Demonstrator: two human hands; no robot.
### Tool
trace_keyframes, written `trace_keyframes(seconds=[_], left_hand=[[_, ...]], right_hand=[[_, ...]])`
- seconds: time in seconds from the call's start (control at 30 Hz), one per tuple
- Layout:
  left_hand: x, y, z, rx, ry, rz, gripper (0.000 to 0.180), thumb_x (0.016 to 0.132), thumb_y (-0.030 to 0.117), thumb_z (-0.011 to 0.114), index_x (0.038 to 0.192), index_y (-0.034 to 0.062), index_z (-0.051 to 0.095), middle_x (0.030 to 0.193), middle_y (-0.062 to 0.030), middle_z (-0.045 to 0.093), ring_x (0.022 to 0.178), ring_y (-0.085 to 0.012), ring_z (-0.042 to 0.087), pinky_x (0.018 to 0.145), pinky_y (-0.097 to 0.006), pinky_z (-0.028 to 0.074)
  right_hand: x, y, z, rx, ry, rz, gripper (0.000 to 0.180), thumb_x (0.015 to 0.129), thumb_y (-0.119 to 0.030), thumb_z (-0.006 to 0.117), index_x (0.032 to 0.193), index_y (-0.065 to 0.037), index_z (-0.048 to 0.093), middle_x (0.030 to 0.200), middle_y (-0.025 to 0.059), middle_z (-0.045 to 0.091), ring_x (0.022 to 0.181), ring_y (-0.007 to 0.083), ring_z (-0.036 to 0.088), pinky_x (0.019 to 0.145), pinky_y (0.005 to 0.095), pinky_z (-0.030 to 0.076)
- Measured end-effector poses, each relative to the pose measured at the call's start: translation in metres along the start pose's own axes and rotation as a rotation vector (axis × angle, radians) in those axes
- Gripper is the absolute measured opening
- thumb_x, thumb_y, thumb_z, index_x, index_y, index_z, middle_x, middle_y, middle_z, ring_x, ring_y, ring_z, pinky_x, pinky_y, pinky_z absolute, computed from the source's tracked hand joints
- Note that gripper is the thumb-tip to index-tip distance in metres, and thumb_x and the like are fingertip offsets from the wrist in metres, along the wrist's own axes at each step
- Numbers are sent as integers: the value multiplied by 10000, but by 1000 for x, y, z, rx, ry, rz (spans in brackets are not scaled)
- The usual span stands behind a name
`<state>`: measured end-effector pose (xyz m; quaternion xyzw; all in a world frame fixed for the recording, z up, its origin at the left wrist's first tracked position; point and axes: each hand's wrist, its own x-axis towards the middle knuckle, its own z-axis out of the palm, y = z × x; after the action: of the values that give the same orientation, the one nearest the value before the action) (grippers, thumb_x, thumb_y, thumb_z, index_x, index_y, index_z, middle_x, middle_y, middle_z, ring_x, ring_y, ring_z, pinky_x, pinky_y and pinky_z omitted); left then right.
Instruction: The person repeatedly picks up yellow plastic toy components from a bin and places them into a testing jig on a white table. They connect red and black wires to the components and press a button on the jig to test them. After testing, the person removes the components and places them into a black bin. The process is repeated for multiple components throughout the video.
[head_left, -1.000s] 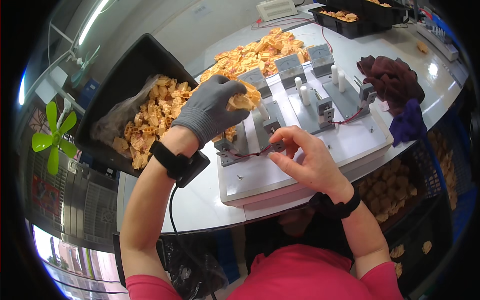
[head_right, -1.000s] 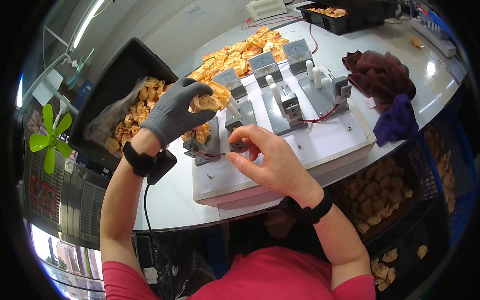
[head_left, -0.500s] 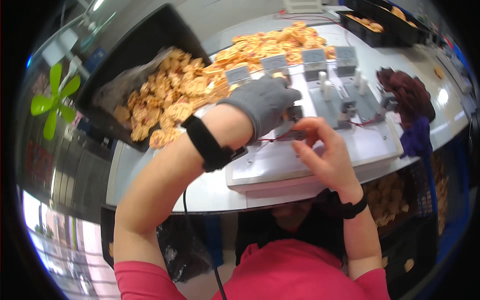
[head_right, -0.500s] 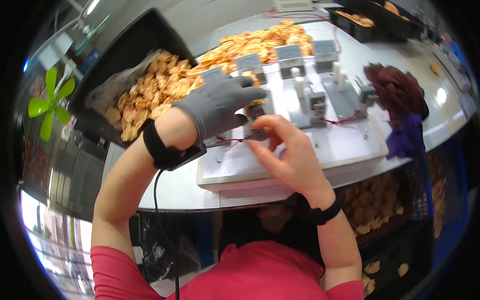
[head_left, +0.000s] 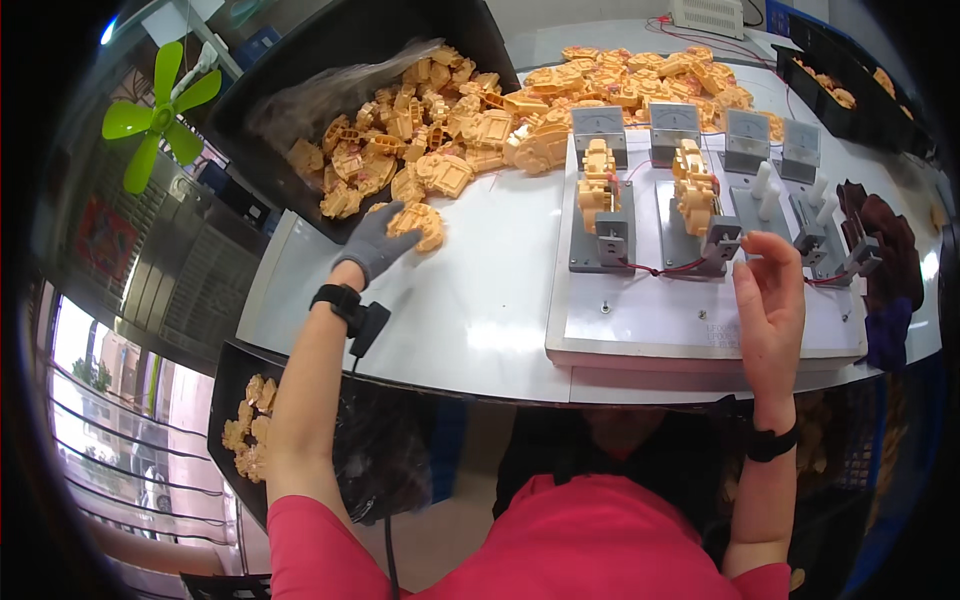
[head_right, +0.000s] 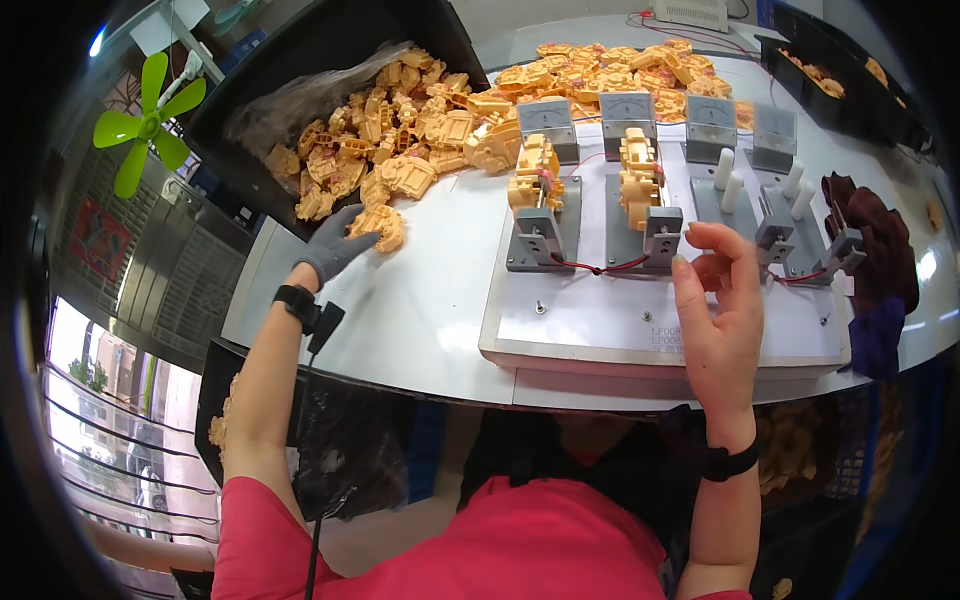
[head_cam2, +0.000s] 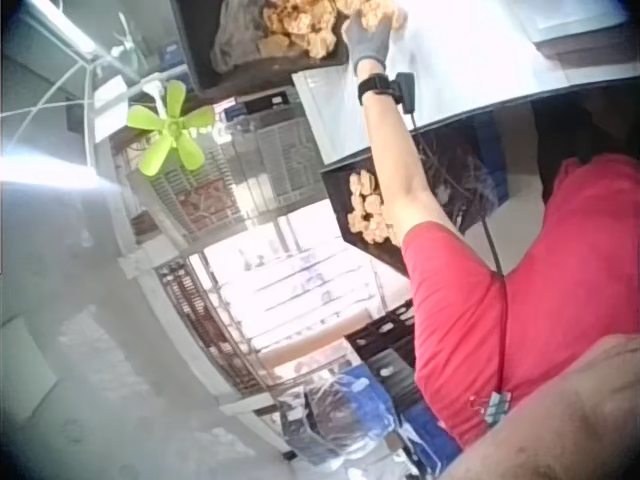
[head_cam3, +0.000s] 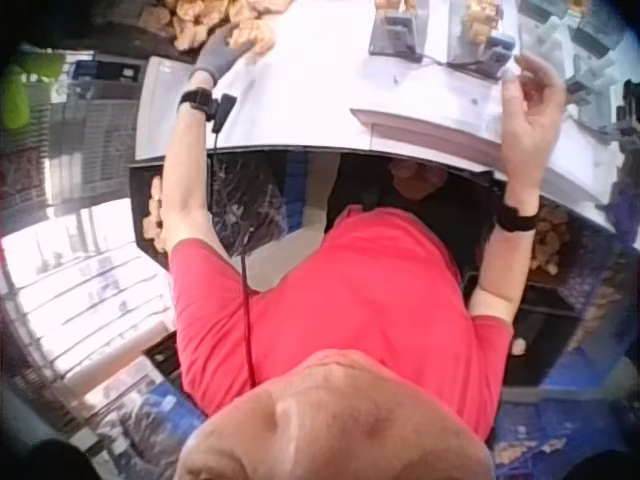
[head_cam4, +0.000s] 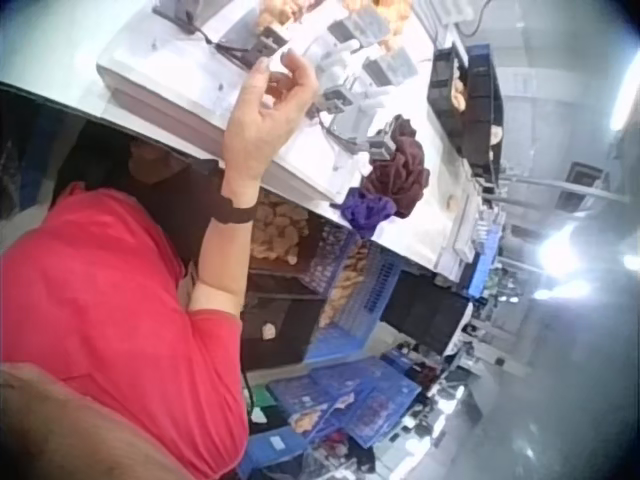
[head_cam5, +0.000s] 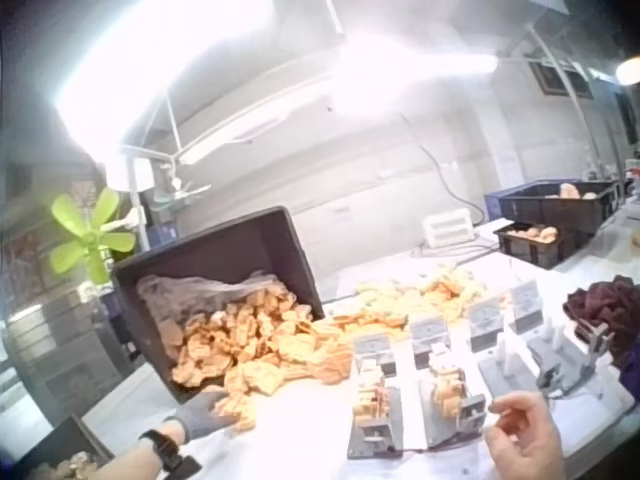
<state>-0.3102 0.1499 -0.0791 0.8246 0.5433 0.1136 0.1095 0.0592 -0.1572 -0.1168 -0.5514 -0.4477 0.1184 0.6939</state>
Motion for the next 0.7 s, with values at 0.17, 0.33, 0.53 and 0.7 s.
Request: trace_keyframes(seconds=[0.17,0.33,0.53,0.7], left_hand=[[15,18,46,165,-58,-121,885,760,460,764,1495,130,399,1467,-202,454,1328,-349,478,1102,-385,403],[1,39,58,206,29,-132,808,739,404,755,1433,142,436,1384,-224,473,1263,-358,520,1070,-398,434],[-38,33,52,-407,29,-61,674,795,210,737,1384,47,452,1236,-146,576,1173,-254,579,990,-374,504],[-95,55,25,-1416,-154,-181,517,921,211,659,1386,87,471,1253,-71,593,1123,-197,615,942,-379,545]], right_hand=[[1,2,-3,-62,-3,4,270,965,-37,595,1228,-15,541,980,0,538,857,74,503,815,226,428],[0,1,-4,-46,-17,11,239,973,-47,589,1208,-15,554,954,-9,532,856,70,496,809,221,417],[-2,1,-2,-24,-26,0,229,978,-57,586,1202,-17,559,926,-13,516,846,71,484,809,217,405],[-3,3,-1,-60,27,-49,260,972,-60,594,1225,-15,556,972,3,547,873,75,506,821,222,414]])
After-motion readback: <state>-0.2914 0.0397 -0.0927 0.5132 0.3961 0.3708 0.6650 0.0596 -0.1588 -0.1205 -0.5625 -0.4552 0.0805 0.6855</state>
